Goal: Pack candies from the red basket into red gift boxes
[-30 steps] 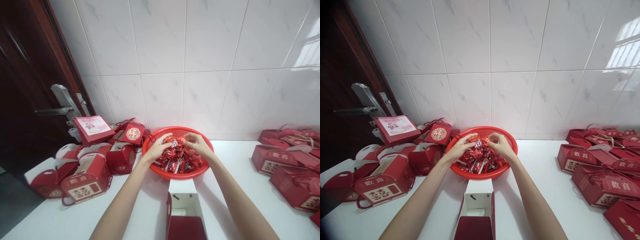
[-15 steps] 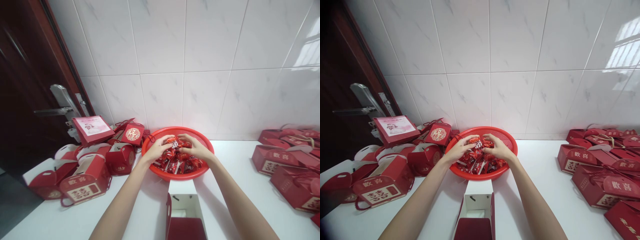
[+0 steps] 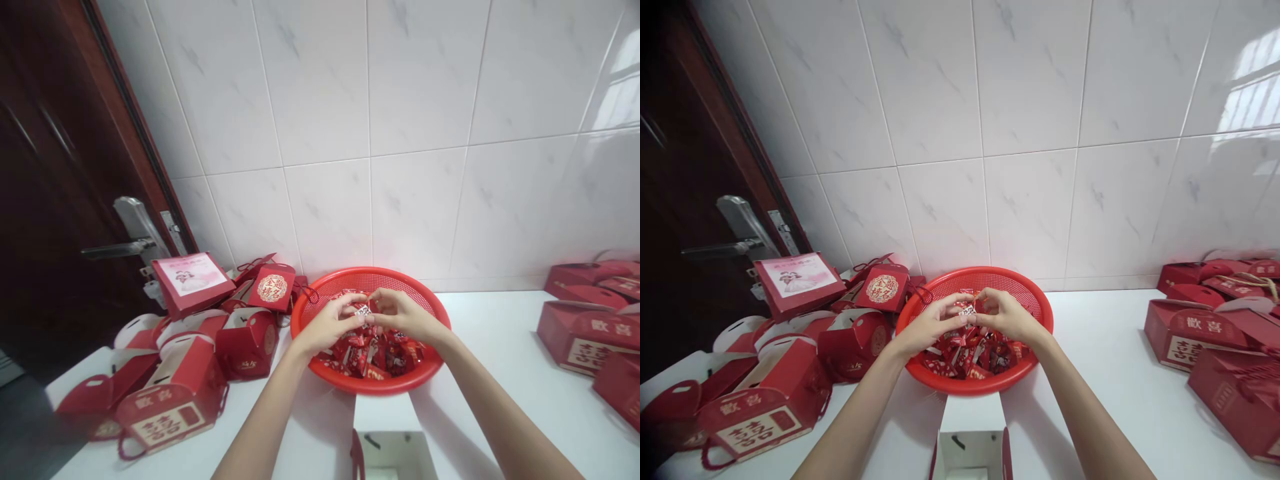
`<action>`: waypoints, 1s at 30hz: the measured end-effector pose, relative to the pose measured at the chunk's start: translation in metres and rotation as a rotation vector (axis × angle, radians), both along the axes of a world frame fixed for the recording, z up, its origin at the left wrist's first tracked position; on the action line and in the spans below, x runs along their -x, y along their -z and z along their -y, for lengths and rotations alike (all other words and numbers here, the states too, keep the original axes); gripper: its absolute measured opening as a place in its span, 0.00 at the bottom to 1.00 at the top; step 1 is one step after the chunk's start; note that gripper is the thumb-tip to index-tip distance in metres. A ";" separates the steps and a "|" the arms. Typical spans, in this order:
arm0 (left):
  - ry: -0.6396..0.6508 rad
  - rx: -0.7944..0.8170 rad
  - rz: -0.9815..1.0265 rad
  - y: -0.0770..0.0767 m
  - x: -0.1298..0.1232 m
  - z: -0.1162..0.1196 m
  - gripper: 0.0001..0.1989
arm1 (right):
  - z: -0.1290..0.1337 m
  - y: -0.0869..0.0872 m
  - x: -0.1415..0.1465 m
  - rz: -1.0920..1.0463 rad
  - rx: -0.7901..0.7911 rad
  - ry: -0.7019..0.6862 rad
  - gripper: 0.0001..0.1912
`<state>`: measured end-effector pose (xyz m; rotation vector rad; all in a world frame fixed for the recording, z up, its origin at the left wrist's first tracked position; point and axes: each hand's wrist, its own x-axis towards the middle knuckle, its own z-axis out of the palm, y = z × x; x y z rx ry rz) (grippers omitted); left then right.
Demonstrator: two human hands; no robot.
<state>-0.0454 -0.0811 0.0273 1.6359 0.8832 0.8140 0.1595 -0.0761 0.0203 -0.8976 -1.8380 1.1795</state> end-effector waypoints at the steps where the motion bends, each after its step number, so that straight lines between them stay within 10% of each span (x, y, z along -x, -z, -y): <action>1: 0.001 -0.004 -0.011 0.000 0.000 0.000 0.28 | -0.001 0.001 0.000 0.004 -0.001 0.002 0.18; 16: -0.294 -0.243 -0.532 0.019 0.002 -0.021 0.21 | 0.000 -0.004 0.001 -0.104 -0.137 0.233 0.11; 30: 0.019 -0.356 -1.207 0.007 -0.012 -0.036 0.32 | -0.004 -0.006 -0.005 -0.185 0.030 0.396 0.08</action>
